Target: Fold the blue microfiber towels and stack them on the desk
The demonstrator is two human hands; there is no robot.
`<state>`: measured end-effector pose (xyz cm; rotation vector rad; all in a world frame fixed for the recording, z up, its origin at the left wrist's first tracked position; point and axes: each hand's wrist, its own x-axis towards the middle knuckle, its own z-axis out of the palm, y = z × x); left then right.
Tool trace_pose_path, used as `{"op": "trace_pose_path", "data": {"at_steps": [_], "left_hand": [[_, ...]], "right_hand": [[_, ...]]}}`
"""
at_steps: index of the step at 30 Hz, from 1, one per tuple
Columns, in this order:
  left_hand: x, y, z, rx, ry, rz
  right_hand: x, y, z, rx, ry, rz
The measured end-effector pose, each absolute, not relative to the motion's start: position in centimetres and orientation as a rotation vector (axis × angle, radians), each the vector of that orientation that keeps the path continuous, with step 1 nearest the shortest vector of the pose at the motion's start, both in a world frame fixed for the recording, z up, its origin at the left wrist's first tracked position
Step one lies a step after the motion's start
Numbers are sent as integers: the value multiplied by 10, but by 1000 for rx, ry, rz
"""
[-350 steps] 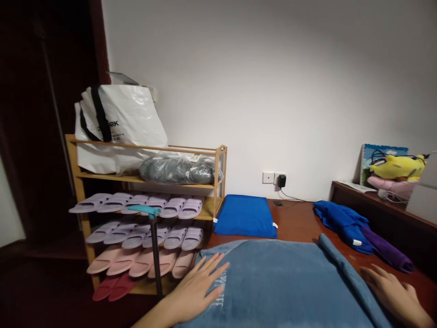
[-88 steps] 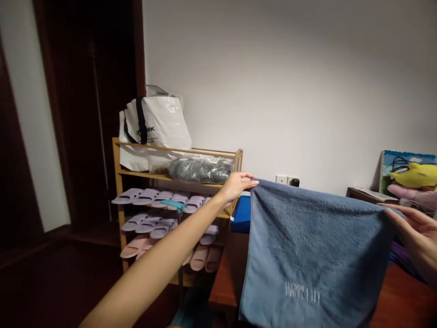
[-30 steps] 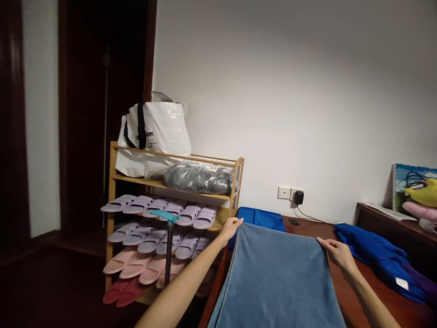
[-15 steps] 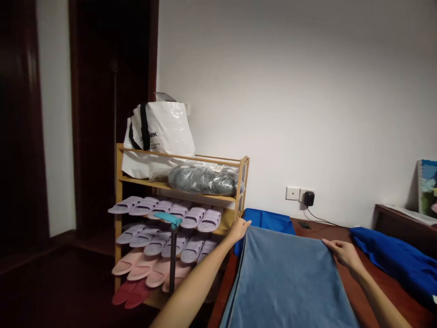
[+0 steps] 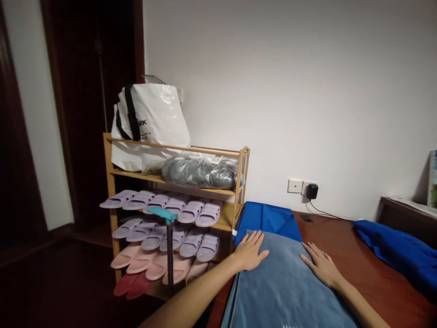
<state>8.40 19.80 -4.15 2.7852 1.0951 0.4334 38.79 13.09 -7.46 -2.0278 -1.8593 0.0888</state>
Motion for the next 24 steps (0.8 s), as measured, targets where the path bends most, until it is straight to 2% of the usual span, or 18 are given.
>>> {"op": "trace_pose_path", "data": {"at_steps": [21, 24], "left_hand": [[69, 125, -32, 2782, 1116, 270], [66, 123, -29, 2806, 1157, 355]], "right_hand": [[381, 58, -72, -2108, -1981, 135], [381, 53, -69, -2107, -1953, 112]]}}
